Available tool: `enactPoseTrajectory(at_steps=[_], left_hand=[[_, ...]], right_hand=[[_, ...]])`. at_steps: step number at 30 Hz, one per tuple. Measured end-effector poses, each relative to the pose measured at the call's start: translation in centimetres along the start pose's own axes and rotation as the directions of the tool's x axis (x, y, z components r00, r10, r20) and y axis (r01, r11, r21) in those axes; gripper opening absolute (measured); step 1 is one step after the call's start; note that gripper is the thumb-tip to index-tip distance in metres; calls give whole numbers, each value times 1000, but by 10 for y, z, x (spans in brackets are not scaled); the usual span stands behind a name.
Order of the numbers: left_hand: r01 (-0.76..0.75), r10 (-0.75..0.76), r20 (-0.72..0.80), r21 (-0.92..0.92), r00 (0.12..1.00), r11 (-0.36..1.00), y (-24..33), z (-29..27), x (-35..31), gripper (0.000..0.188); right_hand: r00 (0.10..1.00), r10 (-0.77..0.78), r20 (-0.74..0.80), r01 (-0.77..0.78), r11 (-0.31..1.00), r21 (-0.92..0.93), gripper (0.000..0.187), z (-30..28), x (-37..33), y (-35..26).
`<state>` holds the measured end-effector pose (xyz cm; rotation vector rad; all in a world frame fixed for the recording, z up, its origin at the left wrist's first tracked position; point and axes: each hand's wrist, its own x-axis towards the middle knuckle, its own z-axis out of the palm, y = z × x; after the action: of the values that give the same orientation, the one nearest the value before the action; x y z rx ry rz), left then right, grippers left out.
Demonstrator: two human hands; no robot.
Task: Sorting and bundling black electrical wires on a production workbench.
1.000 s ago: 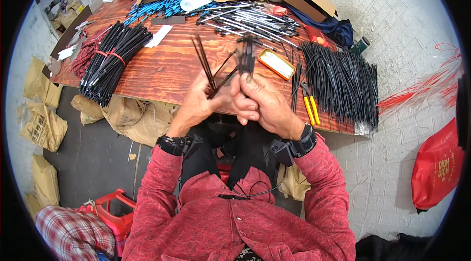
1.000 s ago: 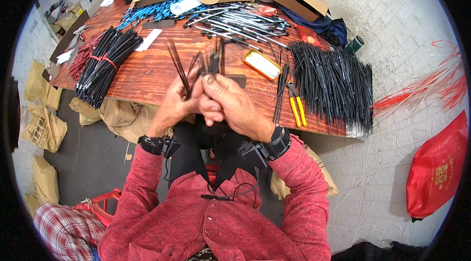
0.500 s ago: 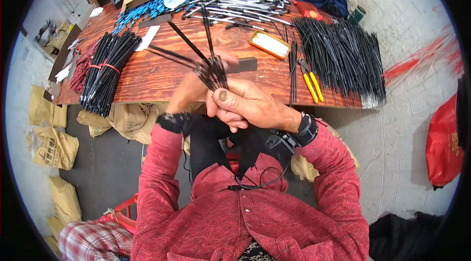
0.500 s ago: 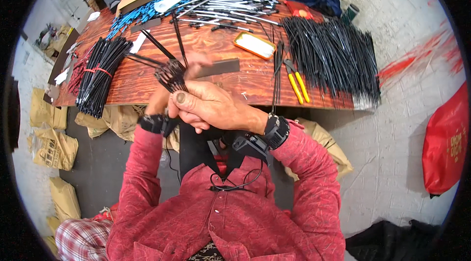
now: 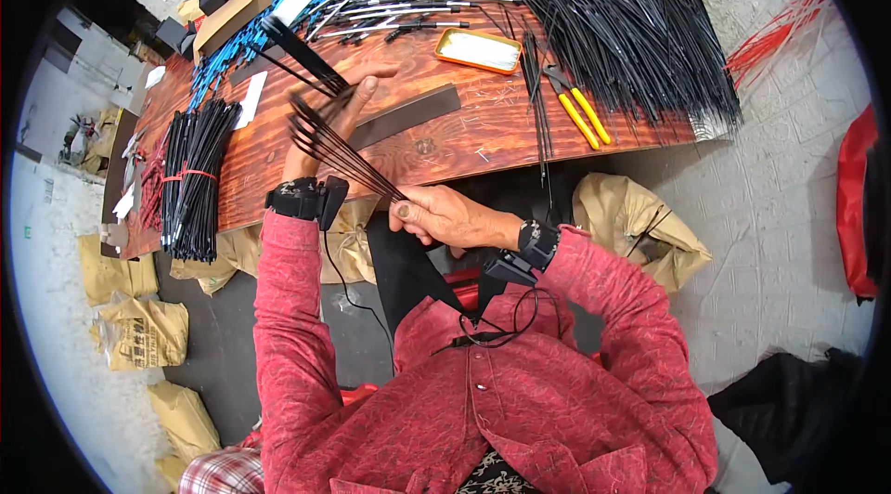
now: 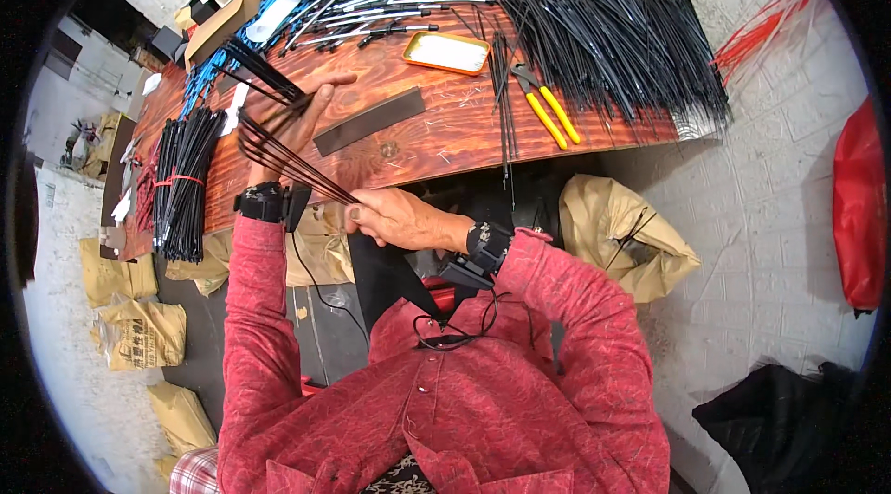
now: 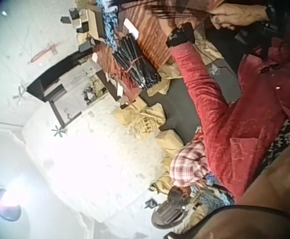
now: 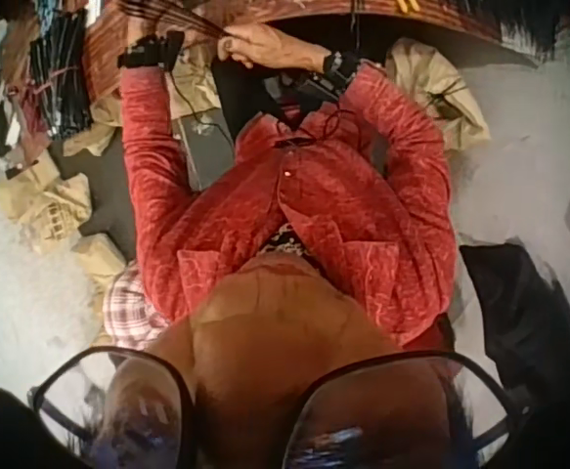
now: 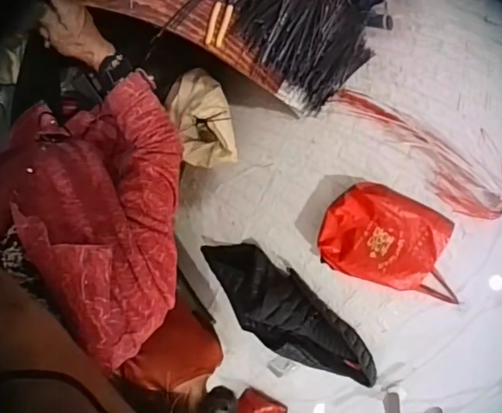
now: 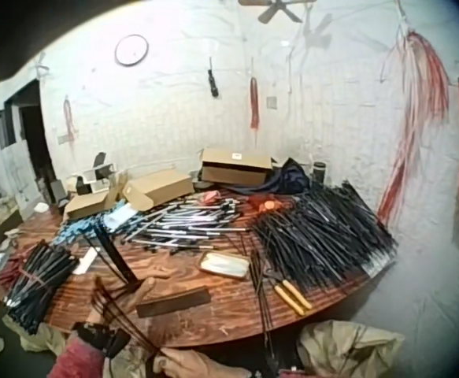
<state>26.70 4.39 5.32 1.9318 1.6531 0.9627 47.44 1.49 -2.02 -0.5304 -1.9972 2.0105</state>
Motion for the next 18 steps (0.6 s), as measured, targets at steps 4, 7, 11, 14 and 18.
enactPoseTrajectory(at_steps=[4,7,11,14,18], left_hand=[[-422,424,35,-47,905,905,-62,32,27,27],[14,88,180,-500,980,866,-73,68,13,27],[295,-104,313,-662,944,689,-80,79,9,28],[201,-46,272,-579,961,790,-78,74,0,29],[-114,181,185,-325,966,939,-79,73,-2,28]], right_hand=[[966,-188,-176,101,904,-415,28,2,12,81],[946,-213,-243,17,783,-621,24,8,9,116],[957,-66,-283,-179,636,-751,20,4,-8,116],[973,-77,-218,-130,598,-791,21,-3,-26,68],[915,-310,-259,-113,418,-901,23,-45,-40,17]])
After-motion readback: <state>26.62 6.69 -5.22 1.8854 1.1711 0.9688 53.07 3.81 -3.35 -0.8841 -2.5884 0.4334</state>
